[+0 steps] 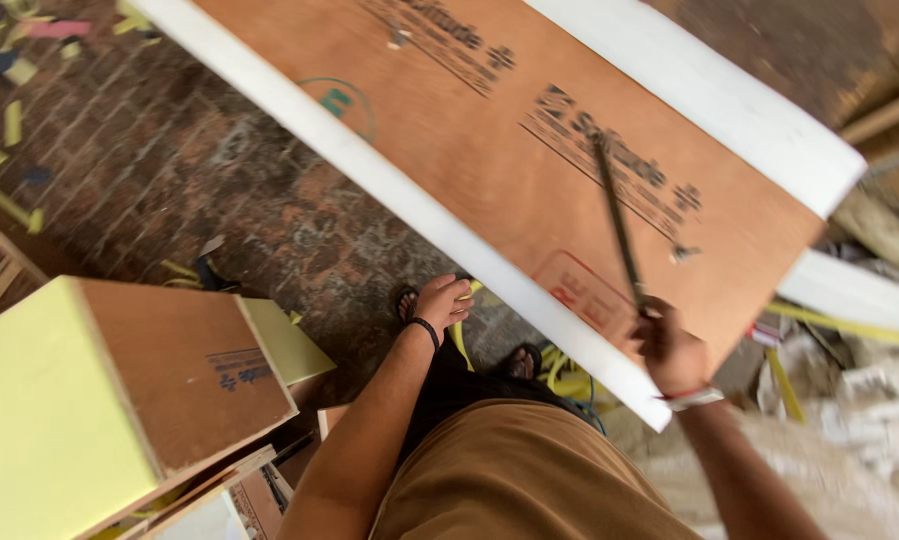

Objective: The person uses a metal bar to trim and shape a long white foam strip on a plywood board. They repeatedly press the bar along the foam edge to cut or compress it, then lift and reposition the foam to continue trimming.

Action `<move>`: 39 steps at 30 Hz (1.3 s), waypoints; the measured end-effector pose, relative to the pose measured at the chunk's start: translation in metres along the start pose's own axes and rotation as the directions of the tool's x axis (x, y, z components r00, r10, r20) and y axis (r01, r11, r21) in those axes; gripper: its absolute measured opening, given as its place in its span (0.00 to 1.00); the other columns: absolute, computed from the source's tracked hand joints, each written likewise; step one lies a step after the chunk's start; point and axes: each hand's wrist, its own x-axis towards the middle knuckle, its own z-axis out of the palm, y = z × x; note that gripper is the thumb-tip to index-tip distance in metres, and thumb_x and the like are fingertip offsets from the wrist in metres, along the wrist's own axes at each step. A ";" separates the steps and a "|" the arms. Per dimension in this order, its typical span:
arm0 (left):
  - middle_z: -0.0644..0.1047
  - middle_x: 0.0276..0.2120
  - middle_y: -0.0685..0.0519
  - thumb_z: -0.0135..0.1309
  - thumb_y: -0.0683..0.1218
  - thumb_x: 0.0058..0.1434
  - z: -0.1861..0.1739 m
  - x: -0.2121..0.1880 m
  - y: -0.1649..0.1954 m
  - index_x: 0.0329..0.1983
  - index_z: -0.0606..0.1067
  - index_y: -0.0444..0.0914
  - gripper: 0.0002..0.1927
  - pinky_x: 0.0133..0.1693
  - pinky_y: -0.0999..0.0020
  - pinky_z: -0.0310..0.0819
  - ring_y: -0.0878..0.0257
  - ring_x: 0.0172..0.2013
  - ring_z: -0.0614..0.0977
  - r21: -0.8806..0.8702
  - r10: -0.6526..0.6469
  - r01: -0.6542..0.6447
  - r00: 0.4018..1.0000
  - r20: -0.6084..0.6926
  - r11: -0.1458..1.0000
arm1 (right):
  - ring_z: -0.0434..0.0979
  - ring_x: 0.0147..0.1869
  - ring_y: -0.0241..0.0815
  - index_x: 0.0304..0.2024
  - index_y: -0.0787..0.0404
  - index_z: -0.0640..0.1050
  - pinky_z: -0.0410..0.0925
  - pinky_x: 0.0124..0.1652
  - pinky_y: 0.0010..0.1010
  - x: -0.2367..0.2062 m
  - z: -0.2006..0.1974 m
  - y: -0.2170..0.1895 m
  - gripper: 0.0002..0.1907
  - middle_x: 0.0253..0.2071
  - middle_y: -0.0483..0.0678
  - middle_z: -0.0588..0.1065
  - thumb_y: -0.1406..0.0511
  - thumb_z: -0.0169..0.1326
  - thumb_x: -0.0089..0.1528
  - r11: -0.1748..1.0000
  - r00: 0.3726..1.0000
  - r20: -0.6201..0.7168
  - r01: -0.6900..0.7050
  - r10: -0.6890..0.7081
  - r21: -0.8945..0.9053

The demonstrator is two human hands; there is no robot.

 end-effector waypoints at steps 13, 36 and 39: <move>0.83 0.45 0.51 0.54 0.53 0.68 -0.208 -0.042 0.171 0.56 0.79 0.39 0.19 0.50 0.58 0.82 0.58 0.45 0.84 -0.258 0.270 -0.286 0.958 -0.097 0.923 | 0.78 0.25 0.46 0.51 0.54 0.77 0.70 0.27 0.36 0.184 0.204 -0.349 0.12 0.24 0.47 0.78 0.62 0.57 0.64 0.870 0.870 0.103 0.489 -0.482 -0.064; 0.83 0.33 0.50 0.57 0.49 0.69 -0.448 -0.015 0.315 0.42 0.81 0.32 0.13 0.34 0.65 0.81 0.63 0.33 0.85 -0.170 0.452 -0.484 0.871 -0.195 0.859 | 0.75 0.28 0.43 0.53 0.49 0.82 0.67 0.28 0.33 0.329 0.407 -0.581 0.14 0.29 0.43 0.75 0.63 0.60 0.65 0.734 0.743 0.116 0.669 -0.659 -0.117; 0.83 0.34 0.53 0.55 0.46 0.67 -0.482 0.013 0.338 0.43 0.81 0.35 0.11 0.35 0.66 0.81 0.65 0.34 0.84 -0.140 0.475 -0.516 0.845 -0.247 0.845 | 0.67 0.30 0.34 0.56 0.61 0.81 0.65 0.30 0.27 0.389 0.443 -0.586 0.14 0.28 0.46 0.71 0.64 0.54 0.71 0.874 0.926 0.255 0.133 -0.278 0.468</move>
